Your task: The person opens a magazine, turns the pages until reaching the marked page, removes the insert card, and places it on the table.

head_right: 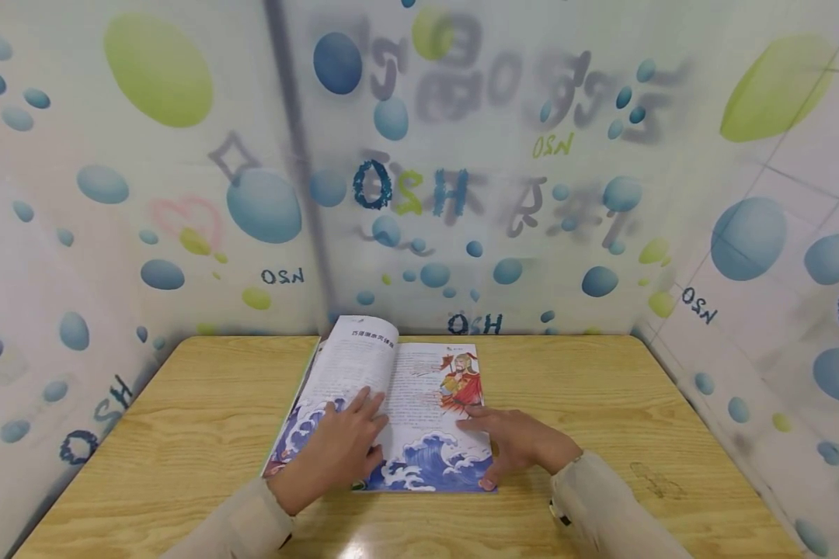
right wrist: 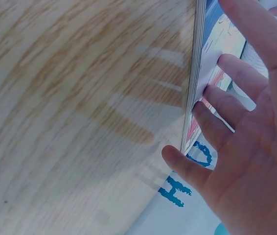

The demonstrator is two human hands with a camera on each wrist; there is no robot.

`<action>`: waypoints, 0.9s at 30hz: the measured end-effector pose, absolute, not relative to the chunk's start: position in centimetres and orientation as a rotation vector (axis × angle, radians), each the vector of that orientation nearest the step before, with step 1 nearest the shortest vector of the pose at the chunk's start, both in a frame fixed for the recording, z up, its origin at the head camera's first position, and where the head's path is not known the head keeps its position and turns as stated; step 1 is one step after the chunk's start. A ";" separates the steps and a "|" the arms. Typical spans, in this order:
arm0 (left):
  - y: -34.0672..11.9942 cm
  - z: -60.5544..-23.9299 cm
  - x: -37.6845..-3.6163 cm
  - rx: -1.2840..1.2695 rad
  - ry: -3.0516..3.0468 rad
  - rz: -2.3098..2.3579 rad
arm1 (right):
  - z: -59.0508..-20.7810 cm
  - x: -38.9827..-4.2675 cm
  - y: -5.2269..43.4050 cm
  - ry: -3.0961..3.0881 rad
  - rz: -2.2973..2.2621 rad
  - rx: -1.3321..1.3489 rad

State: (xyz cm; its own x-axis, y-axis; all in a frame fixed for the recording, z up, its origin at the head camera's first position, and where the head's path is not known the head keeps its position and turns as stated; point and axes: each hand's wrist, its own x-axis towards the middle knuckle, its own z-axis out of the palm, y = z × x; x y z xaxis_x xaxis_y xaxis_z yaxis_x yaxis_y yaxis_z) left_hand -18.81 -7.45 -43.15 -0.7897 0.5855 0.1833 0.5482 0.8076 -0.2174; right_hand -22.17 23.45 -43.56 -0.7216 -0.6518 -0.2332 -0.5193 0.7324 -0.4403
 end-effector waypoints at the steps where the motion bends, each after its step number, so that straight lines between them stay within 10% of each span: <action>1: -7.5 -43.1 -18.8 -0.870 -2.776 0.197 | -43.6 -22.2 23.4 2.562 -0.490 -0.899; 27: -8.1 -43.7 -19.4 -0.783 -2.957 0.004 | -43.5 -22.0 23.4 2.567 -0.482 -0.877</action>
State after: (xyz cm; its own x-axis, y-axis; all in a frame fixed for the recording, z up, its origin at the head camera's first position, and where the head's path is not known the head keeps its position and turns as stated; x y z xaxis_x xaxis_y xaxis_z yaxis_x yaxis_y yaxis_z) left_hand -19.41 -8.12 -43.74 -0.8658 0.4941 0.0794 0.4939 0.8692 -0.0234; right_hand -22.02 23.35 -43.47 -0.7310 -0.6374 -0.2438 -0.5055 0.7457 -0.4341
